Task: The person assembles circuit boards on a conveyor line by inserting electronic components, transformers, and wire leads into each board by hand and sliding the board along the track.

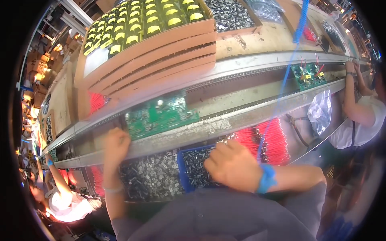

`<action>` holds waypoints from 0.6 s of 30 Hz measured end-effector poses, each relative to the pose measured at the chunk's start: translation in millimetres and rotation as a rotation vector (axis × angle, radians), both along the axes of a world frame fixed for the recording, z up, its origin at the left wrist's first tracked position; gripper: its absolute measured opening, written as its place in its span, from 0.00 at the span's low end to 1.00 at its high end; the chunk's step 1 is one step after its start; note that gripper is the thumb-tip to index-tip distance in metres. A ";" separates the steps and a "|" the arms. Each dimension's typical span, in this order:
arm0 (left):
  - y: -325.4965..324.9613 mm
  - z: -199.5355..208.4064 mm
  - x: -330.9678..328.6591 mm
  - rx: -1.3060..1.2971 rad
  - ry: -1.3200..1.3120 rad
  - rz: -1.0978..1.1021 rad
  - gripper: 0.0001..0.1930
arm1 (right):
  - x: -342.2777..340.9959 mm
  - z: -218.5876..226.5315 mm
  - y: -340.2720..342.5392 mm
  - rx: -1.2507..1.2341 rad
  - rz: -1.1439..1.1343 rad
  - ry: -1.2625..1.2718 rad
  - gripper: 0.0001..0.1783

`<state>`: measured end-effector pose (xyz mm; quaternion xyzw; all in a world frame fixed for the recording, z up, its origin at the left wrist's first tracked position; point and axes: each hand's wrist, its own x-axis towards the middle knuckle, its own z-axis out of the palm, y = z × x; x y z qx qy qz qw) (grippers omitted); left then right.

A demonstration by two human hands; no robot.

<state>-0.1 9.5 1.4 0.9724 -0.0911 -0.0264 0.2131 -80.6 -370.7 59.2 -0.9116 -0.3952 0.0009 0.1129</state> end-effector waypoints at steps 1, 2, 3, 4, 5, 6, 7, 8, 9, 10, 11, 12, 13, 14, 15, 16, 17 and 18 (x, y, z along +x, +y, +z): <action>-12.3 -1.8 0.9 -0.042 -0.059 -0.044 0.06 | -6.3 -7.7 9.4 -0.054 -0.006 -0.030 0.08; -22.0 -2.1 2.9 -0.060 -0.044 -0.055 0.06 | -6.7 -14.6 15.6 -0.084 0.006 -0.092 0.07; -30.5 -1.0 4.2 -0.077 -0.031 -0.064 0.05 | -7.0 -20.8 19.4 -0.080 0.032 -0.080 0.07; -38.2 0.7 4.5 -0.099 -0.015 -0.074 0.05 | -7.6 -27.3 23.2 -0.075 0.057 -0.068 0.06; -44.2 1.9 4.1 -0.100 -0.017 -0.076 0.05 | -9.0 -33.3 27.0 -0.065 0.058 -0.069 0.06; -49.0 3.1 3.1 -0.070 -0.052 -0.084 0.05 | -9.2 -34.9 28.8 -0.066 0.055 -0.071 0.06; -53.0 5.2 1.7 -0.039 -0.087 -0.093 0.05 | -9.2 -35.8 30.1 -0.081 0.072 -0.057 0.06; -56.6 11.6 -1.0 0.062 -0.107 -0.129 0.05 | -8.9 -36.8 29.8 -0.098 0.087 -0.042 0.06; -62.5 16.5 -7.2 0.196 -0.188 -0.124 0.05 | -7.8 -37.0 28.4 -0.100 0.080 -0.040 0.06; -69.5 21.8 -14.7 0.328 -0.269 -0.120 0.05 | -6.2 -36.2 26.2 -0.079 0.077 -0.013 0.06; -75.6 30.7 -21.4 0.366 -0.297 -0.142 0.05 | -4.3 -34.5 23.5 -0.057 0.075 0.012 0.07; -82.3 36.5 -29.4 0.295 -0.316 -0.172 0.05 | -0.6 -32.4 19.7 -0.058 0.069 0.013 0.07; -90.6 42.9 -37.0 0.223 -0.334 -0.204 0.05 | 5.2 -29.3 13.9 0.065 0.081 0.101 0.07; -100.1 55.5 -44.8 0.141 -0.272 -0.312 0.05 | 10.4 -25.6 7.8 0.186 0.091 0.187 0.07; -106.4 56.4 -51.7 0.025 -0.227 -0.451 0.08 | 17.5 -22.5 3.0 0.263 0.087 0.259 0.08; -113.1 56.4 -57.9 -0.094 -0.181 -0.588 0.12 | 25.5 -20.6 -2.3 0.338 0.081 0.331 0.10; -120.9 51.7 -65.2 -0.143 -0.107 -0.682 0.14 | 33.7 -25.5 -7.3 0.483 0.100 0.262 0.10; -129.1 41.3 -69.8 -0.195 -0.031 -0.777 0.17 | 39.9 -23.7 -12.0 0.564 -0.010 0.363 0.10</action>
